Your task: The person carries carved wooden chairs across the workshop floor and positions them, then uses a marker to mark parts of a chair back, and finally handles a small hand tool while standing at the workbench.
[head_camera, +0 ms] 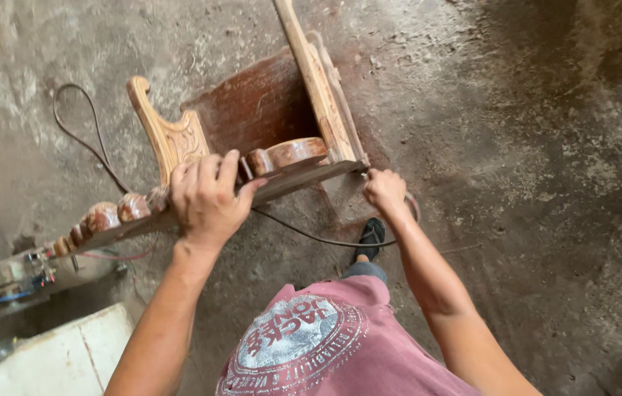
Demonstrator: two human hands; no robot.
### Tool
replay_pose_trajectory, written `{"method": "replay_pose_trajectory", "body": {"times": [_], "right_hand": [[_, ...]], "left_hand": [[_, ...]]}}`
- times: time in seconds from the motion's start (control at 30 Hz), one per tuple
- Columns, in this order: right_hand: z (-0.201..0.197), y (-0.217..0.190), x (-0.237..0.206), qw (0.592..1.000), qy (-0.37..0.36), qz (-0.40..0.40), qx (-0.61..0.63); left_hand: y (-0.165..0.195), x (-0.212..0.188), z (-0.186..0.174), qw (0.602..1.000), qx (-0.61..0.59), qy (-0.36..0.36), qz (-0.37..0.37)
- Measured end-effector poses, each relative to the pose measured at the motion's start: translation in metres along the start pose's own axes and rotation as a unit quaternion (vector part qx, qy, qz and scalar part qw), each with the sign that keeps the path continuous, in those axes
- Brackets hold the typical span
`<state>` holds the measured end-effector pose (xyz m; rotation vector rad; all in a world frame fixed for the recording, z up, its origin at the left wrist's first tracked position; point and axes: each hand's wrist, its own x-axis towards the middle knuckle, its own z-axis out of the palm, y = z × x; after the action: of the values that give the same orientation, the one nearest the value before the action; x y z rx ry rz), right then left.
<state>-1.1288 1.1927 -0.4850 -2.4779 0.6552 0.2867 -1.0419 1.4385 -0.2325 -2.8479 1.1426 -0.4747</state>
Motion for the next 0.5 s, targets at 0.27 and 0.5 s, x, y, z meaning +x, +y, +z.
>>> {"method": "replay_pose_trajectory", "body": {"times": [0.27,0.5], "right_hand": [[0.04,-0.08,-0.118,0.991,-0.022,-0.079,0.104],[0.073,-0.132,-0.191,0.963,-0.007,-0.269,-0.003]], "left_hand": [[0.022,-0.092,0.047,0.996,-0.078,0.046,-0.017],[0.003,-0.248,0.095,0.784,-0.432,-0.049,-0.443]]}}
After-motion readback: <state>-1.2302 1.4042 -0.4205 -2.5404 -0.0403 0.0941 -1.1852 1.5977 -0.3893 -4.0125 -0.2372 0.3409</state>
